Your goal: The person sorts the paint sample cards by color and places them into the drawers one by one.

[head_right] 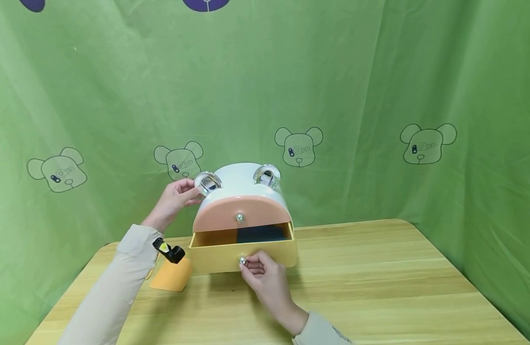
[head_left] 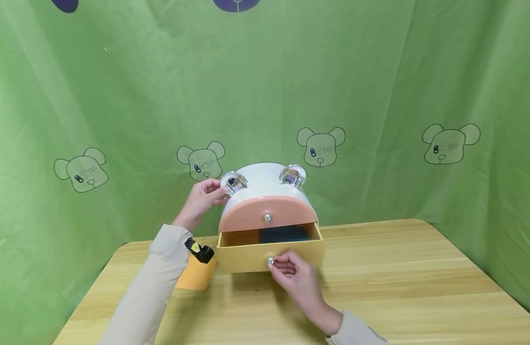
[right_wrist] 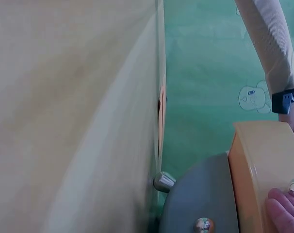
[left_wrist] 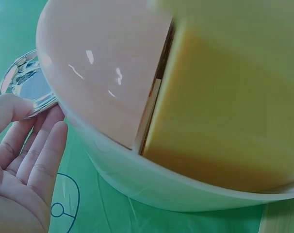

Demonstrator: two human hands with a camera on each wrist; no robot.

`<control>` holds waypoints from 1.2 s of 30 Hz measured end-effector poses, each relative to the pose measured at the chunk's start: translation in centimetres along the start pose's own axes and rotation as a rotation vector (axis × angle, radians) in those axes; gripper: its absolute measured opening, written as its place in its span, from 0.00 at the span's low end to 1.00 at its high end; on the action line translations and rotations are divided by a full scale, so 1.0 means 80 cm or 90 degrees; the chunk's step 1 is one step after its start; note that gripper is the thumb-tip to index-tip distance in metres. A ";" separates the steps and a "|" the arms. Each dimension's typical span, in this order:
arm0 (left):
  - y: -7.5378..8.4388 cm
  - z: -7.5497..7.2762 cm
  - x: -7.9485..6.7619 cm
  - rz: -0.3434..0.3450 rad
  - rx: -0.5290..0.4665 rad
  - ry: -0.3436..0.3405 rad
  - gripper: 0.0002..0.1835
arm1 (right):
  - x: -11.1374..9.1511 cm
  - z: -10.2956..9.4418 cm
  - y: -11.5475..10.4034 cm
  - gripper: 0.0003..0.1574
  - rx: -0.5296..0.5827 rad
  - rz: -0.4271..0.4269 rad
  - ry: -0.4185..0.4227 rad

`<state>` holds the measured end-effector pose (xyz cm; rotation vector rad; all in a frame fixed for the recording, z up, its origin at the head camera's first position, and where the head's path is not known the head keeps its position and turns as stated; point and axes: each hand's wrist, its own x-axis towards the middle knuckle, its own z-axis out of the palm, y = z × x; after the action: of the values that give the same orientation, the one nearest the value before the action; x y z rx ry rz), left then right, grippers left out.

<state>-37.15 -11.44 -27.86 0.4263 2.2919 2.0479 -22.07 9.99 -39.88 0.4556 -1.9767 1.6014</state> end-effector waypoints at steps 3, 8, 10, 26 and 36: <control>0.000 0.000 0.000 0.002 -0.001 0.001 0.09 | 0.007 0.002 0.019 0.12 0.003 0.013 0.002; -0.001 -0.001 0.001 -0.002 -0.005 0.001 0.09 | 0.021 0.003 0.029 0.11 0.002 0.018 -0.005; -0.002 0.000 0.001 -0.002 -0.009 0.003 0.08 | 0.026 0.003 0.032 0.11 0.000 0.023 -0.010; -0.015 0.012 0.000 0.067 -0.023 0.060 0.11 | 0.055 -0.009 0.050 0.10 0.045 0.107 -0.075; -0.026 0.036 -0.020 0.094 -0.056 0.216 0.16 | 0.082 -0.061 0.018 0.13 0.034 0.138 -0.139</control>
<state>-35.38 -9.19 -30.50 0.2667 2.3965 2.4507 -27.07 15.56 -36.35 0.4672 -2.2134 1.8079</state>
